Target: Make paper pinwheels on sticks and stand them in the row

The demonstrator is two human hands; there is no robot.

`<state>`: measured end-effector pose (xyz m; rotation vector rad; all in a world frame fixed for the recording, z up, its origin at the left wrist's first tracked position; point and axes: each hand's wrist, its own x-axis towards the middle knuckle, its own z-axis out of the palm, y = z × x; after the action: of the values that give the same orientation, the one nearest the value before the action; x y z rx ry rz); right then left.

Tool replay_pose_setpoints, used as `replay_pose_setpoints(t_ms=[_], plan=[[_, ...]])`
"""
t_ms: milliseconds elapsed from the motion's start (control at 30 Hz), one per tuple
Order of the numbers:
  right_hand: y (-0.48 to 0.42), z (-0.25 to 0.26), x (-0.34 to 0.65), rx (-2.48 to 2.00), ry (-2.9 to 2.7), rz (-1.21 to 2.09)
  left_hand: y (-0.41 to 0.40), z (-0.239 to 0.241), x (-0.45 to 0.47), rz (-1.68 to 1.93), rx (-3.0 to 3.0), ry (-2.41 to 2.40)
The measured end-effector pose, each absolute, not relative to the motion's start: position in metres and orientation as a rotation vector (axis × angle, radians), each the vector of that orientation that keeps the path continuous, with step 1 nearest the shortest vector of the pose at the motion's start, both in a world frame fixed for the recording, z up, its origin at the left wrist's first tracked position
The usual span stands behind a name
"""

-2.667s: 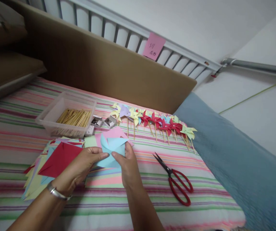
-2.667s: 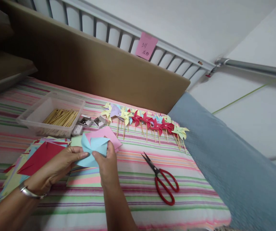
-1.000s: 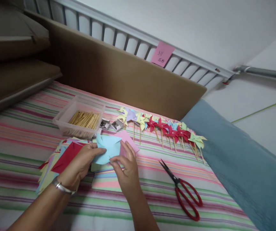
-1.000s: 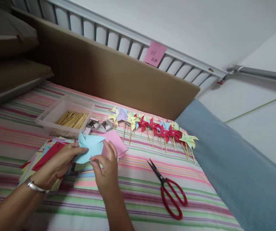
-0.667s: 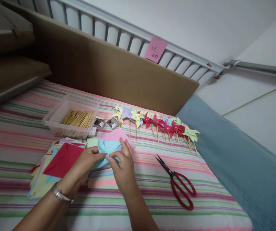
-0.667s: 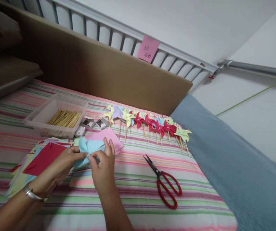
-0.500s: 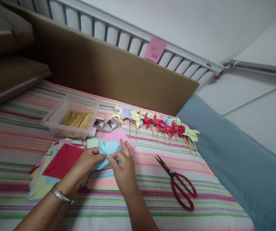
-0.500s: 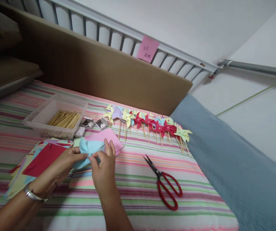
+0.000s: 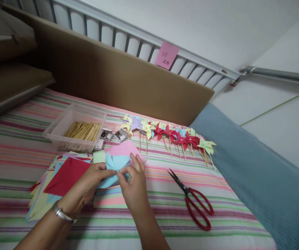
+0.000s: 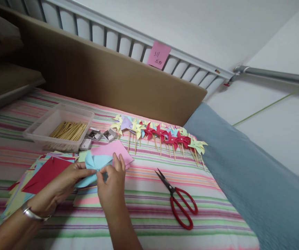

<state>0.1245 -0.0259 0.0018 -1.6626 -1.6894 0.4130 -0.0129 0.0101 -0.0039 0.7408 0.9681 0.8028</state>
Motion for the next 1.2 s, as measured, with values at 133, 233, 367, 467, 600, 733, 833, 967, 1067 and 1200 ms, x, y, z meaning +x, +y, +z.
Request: replay_pose_setpoints(t_ms=[133, 233, 367, 467, 600, 733, 833, 967, 1067, 1200], plan=[[-0.026, 0.000, 0.122, -1.679, -1.665, 0.403, 0.011, -0.005, -0.013, 0.797, 0.773, 0.980], [-0.025, 0.003, 0.123, -1.642, -1.622, 0.430, 0.013, -0.005, -0.014, 0.844, 0.811, 1.047], [-0.021, 0.012, 0.138, -1.583, -1.370, 0.645, 0.014, -0.004, -0.019, 0.804, 0.912, 1.067], [-0.019, 0.015, 0.152, -1.535, -1.208, 0.978, 0.012, -0.005, -0.021, 0.684, 1.028, 0.992], [-0.023, 0.014, 0.158, -1.445, -1.208, 1.342, 0.007, -0.007, -0.017, 0.553, 1.115, 0.895], [-0.028, 0.015, 0.157, -1.415, -1.243, 1.464, 0.006, -0.010, -0.010, 0.499, 1.122, 0.862], [-0.030, 0.016, 0.158, -1.439, -1.300, 1.457, 0.006, -0.011, -0.007, 0.493, 1.143, 0.838], [-0.031, 0.016, 0.157, -1.469, -1.352, 1.373, 0.006, -0.010, -0.003, 0.484, 1.135, 0.812], [-0.030, 0.015, 0.157, -1.468, -1.354, 1.353, 0.007, -0.010, -0.001, 0.499, 1.114, 0.815], [-0.026, 0.016, 0.159, -1.469, -1.243, 1.306, 0.010, -0.007, -0.004, 0.641, 1.033, 0.880]])
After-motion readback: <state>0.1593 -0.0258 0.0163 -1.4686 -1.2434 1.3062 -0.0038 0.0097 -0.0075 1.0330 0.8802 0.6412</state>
